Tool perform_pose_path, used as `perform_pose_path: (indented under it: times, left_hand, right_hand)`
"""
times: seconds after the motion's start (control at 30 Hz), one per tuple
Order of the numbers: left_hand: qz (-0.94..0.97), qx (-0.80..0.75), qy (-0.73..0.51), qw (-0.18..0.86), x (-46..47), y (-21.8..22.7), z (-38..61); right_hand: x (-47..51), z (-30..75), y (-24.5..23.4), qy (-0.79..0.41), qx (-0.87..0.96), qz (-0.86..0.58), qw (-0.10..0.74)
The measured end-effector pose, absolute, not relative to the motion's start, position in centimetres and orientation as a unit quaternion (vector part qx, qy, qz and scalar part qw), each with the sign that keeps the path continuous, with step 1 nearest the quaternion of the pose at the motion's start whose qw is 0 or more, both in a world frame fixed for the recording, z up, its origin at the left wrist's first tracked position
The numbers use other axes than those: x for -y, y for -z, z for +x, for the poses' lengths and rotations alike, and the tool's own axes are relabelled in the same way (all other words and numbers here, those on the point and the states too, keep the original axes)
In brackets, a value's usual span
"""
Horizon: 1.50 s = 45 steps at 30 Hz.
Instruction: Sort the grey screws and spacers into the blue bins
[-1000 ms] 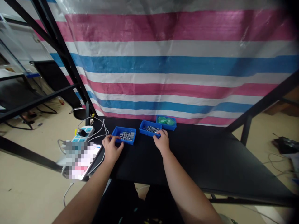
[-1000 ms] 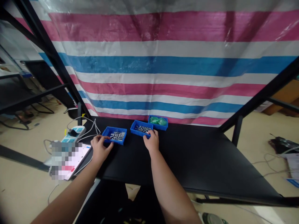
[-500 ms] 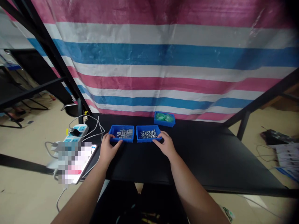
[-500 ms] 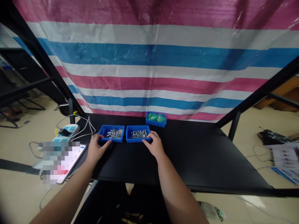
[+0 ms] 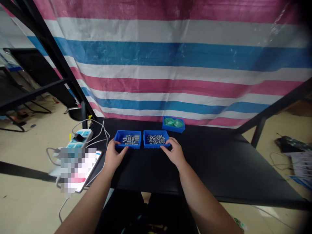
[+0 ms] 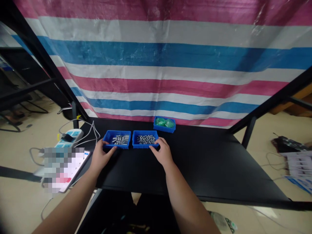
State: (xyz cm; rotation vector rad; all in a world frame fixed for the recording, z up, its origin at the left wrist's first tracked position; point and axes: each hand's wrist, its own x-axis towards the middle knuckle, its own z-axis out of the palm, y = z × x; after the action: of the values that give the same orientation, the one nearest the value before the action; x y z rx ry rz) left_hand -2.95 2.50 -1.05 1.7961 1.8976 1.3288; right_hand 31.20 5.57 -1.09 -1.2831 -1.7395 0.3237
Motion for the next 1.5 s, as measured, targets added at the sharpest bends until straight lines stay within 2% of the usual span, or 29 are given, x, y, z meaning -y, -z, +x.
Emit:
perform_pose_path:
  times: [0.4, 0.7, 0.93, 1.0, 1.07, 1.17, 1.33, 1.5]
  left_hand:
    - [0.610, -0.637, -0.460, 0.104, -2.4, 1.1, -3.0]
    - [0.483, -0.650, -0.556, 0.188, -2.6, 1.7, -3.4]
    - [0.492, -0.696, -0.475, 0.218, -2.6, 0.4, -3.8]
    - [0.500, -0.694, -0.445, 0.265, -2.8, 0.1, -4.0]
    - [0.489, -0.667, -0.434, 0.358, -3.0, -0.1, -3.9]
    - [0.462, -0.608, -0.474, 0.438, -3.0, -0.4, -3.4]
    - [0.503, -0.606, -0.536, 0.305, -2.4, -2.4, -2.9]
    - [0.590, -0.657, -0.448, 0.140, -2.0, -6.1, -2.8]
  right_hand:
    - [-6.1, 31.6, 1.5, -0.150, 0.713, -0.507, 0.460]
    - [-6.1, 31.8, 1.7, -0.175, 0.659, -0.558, 0.473]
    - [-6.5, 31.7, 2.4, -0.137, 0.563, -0.634, 0.511]
    - [-6.5, 31.8, 2.1, -0.131, 0.549, -0.645, 0.516]
    - [-6.4, 31.8, 1.8, -0.132, 0.536, -0.655, 0.516]
    - [-6.1, 31.7, 1.2, -0.132, 0.519, -0.670, 0.514]
    - [-5.6, 31.5, 0.4, -0.122, 0.539, -0.637, 0.538]
    - [-5.0, 30.3, 0.0, -0.124, 0.608, -0.575, 0.533]
